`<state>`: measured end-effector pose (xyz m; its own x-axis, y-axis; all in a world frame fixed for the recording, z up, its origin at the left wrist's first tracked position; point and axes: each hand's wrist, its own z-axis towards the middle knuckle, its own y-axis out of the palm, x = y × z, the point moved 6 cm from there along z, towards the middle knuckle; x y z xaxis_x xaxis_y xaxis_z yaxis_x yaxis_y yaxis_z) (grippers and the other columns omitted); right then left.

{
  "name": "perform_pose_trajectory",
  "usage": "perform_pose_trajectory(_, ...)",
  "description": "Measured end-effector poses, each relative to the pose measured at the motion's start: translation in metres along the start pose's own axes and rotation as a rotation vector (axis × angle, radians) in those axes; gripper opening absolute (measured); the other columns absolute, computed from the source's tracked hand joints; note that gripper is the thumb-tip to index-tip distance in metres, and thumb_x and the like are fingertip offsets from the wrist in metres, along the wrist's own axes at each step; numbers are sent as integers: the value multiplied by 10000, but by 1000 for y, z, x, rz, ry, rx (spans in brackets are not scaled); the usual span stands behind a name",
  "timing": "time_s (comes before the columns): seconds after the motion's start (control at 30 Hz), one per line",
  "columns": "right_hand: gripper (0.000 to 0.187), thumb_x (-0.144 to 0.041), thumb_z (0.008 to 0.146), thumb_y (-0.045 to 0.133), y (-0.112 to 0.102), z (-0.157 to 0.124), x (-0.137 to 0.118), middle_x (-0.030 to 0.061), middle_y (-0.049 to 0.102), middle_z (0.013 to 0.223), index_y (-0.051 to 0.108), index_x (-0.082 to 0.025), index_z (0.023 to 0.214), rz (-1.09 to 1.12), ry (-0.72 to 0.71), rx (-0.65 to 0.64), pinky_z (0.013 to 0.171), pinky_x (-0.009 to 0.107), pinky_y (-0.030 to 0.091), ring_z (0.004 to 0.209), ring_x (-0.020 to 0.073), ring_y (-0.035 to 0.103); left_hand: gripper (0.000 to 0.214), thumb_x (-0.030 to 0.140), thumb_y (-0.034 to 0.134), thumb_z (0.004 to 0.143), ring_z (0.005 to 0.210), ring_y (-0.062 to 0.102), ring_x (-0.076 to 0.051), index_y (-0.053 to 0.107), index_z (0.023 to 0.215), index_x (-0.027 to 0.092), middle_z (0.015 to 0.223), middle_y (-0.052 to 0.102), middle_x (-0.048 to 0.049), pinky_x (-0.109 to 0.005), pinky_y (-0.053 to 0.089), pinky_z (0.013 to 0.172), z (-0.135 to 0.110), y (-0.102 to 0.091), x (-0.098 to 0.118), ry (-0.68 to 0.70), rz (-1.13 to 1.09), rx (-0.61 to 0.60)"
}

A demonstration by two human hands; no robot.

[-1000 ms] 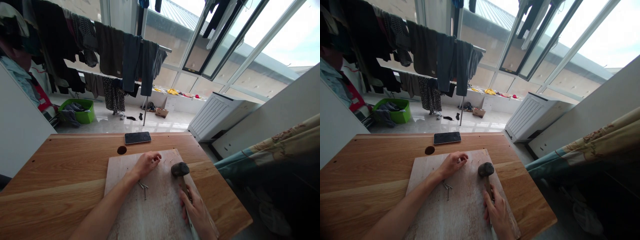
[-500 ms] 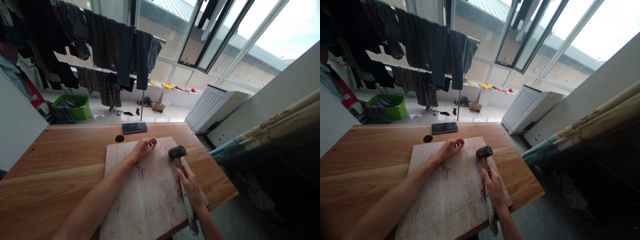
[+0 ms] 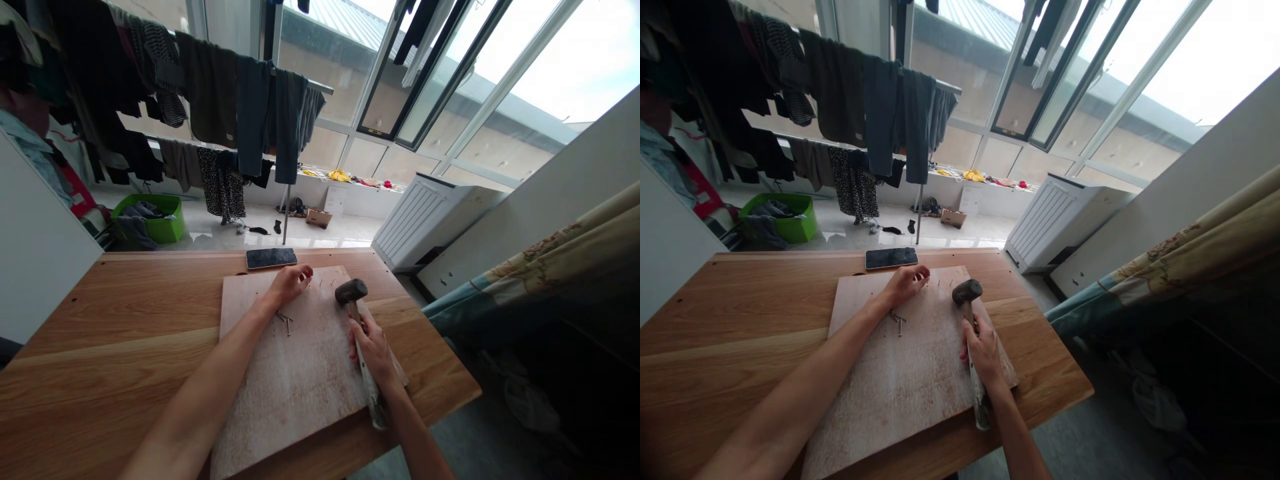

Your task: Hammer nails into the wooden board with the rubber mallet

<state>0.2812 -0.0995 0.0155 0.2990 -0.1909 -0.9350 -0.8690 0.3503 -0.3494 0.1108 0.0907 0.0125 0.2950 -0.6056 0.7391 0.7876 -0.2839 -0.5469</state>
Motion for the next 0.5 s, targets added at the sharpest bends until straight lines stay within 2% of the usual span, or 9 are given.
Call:
perform_pose_trajectory(0.2,352,-537,862,622,1,3,-3,-53,526,564,627,-189,916,59,0,-9,321,237,378,370,130,486,104,212,610,868,696,662,-148,702,915,207,824,738,-10,-250,523,689,-8,-1,3,4,28,-50)
perform_pose_trajectory(0.37,460,-523,886,590,7,22,-35,-37,590,678,641,-152,1154,283,-66,24,309,203,343,363,86,451,114,175,638,852,702,680,-145,692,948,203,858,759,-11,-242,527,676,-7,-1,0,-34,8,-56)
perform_pose_trajectory(0.5,471,-488,846,638,28,36,-53,-16,623,722,654,-136,1158,390,-79,-78,314,193,350,376,77,460,205,133,662,831,718,704,-146,670,1025,200,888,779,-12,-241,539,687,-7,-1,-1,-63,-8,-50)
